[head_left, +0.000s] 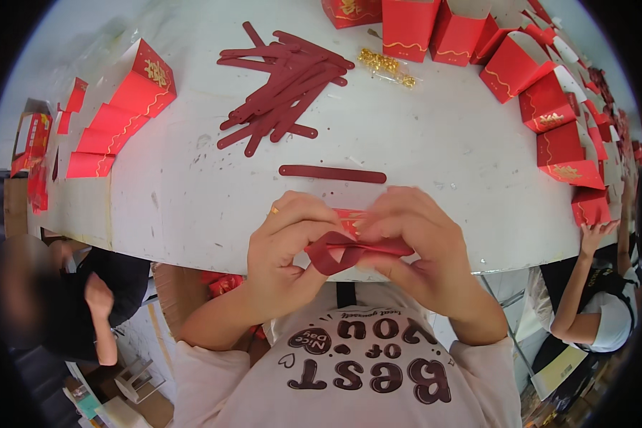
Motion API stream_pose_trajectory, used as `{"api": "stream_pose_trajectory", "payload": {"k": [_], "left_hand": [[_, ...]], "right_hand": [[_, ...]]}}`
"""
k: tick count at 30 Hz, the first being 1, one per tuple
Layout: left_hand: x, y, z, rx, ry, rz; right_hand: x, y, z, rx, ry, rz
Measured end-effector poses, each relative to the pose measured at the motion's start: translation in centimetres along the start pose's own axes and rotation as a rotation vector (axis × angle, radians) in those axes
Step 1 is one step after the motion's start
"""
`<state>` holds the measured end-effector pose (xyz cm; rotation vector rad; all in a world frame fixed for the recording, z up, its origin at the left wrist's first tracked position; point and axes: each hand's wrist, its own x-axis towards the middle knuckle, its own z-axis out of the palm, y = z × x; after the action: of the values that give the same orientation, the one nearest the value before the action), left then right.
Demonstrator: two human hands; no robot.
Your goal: The person assembles small red paper gift boxes by folding the sides, inserting a red handle, and attaching a gold decorative element. The person places completed boxes on the table and repeats the process with new materials.
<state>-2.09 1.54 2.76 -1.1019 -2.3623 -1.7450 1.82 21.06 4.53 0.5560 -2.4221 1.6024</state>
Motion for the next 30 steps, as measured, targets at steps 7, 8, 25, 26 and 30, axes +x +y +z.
{"api": "stream_pose_trajectory", "payload": {"k": [7,8,25,26,30], "left_hand": [[0.2,-0.2,0.1,-0.249,-0.005,-0.151],[0.1,-0.2,0.2,-0.278,0.0,-0.209],[-0.7,0.0,1.8,-0.024,0.097,0.068],[-0.9,0.0,1.8,-0.022,0.101,0.068],[-1.6,1.0,2.2,-0.145,0.172,-0.056]], "right_hand": [[4.3,-2.8,-1.3,0.134,-0.172,-0.108],[4.0,-2.9,-1.8,0.079,-0.133,-0.069],[0.2,0.0,-2.2,0.116,-0.138,0.09],[-0.1,0.0,-2.2,0.162,-0.174,0.131],[-0.6,-0.7,-1.6,0.128,-0.108,0.137]]}}
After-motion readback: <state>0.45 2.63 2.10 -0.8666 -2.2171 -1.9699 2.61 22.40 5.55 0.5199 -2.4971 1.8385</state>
